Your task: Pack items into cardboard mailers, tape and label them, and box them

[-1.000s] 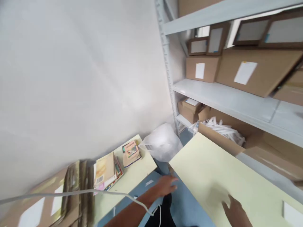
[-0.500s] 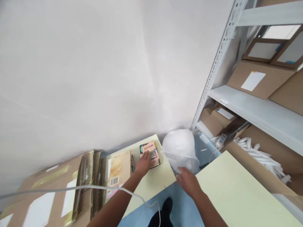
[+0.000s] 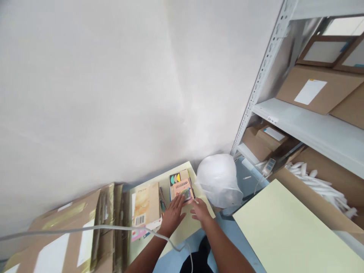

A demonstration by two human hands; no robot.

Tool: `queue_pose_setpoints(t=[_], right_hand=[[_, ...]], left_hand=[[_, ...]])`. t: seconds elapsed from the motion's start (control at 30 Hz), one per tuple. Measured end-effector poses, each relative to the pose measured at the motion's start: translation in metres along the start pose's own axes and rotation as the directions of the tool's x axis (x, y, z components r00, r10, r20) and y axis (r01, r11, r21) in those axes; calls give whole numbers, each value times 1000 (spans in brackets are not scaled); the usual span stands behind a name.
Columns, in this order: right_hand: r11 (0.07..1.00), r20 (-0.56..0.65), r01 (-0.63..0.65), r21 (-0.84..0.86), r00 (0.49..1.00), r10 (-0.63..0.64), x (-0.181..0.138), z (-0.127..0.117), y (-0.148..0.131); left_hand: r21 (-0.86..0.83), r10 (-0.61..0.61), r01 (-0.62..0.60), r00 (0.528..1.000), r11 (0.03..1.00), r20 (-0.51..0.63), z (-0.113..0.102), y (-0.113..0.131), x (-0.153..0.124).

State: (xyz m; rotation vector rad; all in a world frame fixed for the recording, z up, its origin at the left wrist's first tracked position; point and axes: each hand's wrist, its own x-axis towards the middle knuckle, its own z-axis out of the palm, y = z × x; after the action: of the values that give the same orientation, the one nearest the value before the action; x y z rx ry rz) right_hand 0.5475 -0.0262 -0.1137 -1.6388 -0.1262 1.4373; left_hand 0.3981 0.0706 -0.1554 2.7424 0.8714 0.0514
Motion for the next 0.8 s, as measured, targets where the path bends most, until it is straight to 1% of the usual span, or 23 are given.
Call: queue_pose_setpoints(t=[0.07, 0.13, 0.17, 0.23, 0.27, 0.3, 0.33, 0.37, 0.4, 0.43, 0.47, 0.5, 0.53, 0.6, 0.67, 0.7, 0.73, 0.77, 0.8], right_hand=[[999, 15, 25, -32, 1000, -25, -4, -2, -6], [999, 30, 34, -19, 999, -33, -12, -11, -7], [999, 36, 33, 3, 999, -33, -19, -19, -6], [996, 75, 21, 86, 997, -28, -37, -39, 0], [988, 109, 17, 152, 993, -34, -49, -52, 5], [974, 147, 16, 227, 988, -51, -61, -67, 11], [953, 176, 15, 303, 982, -71, -74, -83, 18], [927, 184, 17, 376, 979, -92, -88, -100, 27], [900, 161, 26, 434, 981, -107, -101, -119, 37], [880, 101, 47, 472, 989, -107, -114, -138, 48], [865, 12, 75, 496, 996, -93, -127, -158, 61], [853, -93, 109, 511, 993, -71, -139, -179, 74], [842, -202, 145, 520, 978, -44, -150, -200, 87], [814, -383, 219, 537, 924, 4, -171, -243, 113], [771, -508, 293, 565, 860, 44, -189, -283, 136], [748, -553, 331, 575, 831, 58, -196, -301, 146], [724, -590, 370, 582, 805, 62, -201, -318, 155], [704, -621, 408, 581, 781, 59, -205, -332, 163], [698, -650, 437, 567, 758, 54, -207, -345, 169]], left_hand=[[1, -30, 30, 999, 1000, 28, -7, 2, 4], [-13, -52, 53, 997, 999, 60, -16, 5, 1], [-20, -59, 60, 997, 998, 58, -20, 8, -3], [-29, -41, 41, 999, 999, 14, -25, 19, -18], [-32, -4, 3, 1000, 999, -20, -26, 27, -26], [-37, 76, -77, 996, 996, -36, -25, 37, -34], [-47, 192, -193, 981, 980, -27, -23, 50, -40], [-65, 328, -328, 945, 943, 2, -19, 66, -43], [-90, 459, -454, 888, 886, 39, -14, 84, -44], [-120, 572, -562, 817, 818, 75, -8, 106, -41], [-154, 660, -644, 744, 750, 106, -2, 131, -35], [-191, 729, -705, 671, 684, 133, 5, 159, -27], [-229, 781, -748, 604, 624, 155, 12, 188, -18], [-313, 857, -798, 476, 514, 196, 23, 251, 4], [-391, 904, -817, 358, 424, 232, 31, 311, 23], [-424, 917, -815, 316, 395, 245, 34, 339, 32], [-450, 920, -806, 297, 384, 254, 37, 364, 39], [-473, 918, -790, 297, 390, 261, 41, 387, 44], [-489, 907, -765, 324, 418, 268, 46, 407, 48]])
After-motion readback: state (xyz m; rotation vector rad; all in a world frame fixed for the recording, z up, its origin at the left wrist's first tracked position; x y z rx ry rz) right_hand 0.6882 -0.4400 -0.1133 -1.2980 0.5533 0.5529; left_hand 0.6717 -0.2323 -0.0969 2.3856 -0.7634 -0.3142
